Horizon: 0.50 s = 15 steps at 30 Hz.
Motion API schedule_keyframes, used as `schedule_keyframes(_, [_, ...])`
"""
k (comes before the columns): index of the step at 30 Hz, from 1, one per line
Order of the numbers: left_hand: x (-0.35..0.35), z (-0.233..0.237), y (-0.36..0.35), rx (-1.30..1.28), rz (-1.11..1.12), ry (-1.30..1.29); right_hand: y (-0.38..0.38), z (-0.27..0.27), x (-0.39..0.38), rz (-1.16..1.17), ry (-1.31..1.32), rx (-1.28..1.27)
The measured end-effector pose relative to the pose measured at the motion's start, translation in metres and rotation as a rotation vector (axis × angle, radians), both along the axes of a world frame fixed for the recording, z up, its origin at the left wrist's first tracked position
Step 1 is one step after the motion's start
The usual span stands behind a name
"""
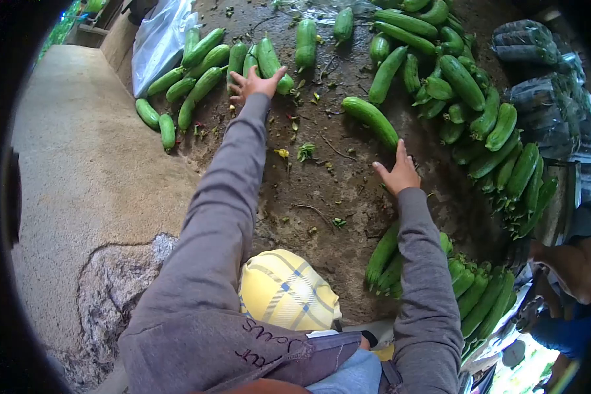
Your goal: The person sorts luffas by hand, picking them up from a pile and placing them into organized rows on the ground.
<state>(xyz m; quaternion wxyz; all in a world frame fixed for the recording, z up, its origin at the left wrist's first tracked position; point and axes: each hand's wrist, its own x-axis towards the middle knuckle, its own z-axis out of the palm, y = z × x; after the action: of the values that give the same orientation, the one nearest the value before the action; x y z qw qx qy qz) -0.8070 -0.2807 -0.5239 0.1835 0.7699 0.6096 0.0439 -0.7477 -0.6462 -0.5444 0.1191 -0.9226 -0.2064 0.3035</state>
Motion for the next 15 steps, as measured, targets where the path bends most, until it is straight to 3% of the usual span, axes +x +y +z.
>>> schedule_keyframes(4, [0.023,-0.001,-0.005,-0.06,0.169,0.055,0.004,-0.007,-0.01,-0.042,-0.057,-0.016])
schedule_keyframes(11, [0.027,-0.011,0.008,-0.091,0.142,0.19,0.0,-0.005,-0.004,-0.046,0.013,0.019])
schedule_keyframes(15, [0.016,-0.005,0.001,-0.079,0.038,0.268,-0.015,0.002,0.014,-0.123,0.099,0.211])
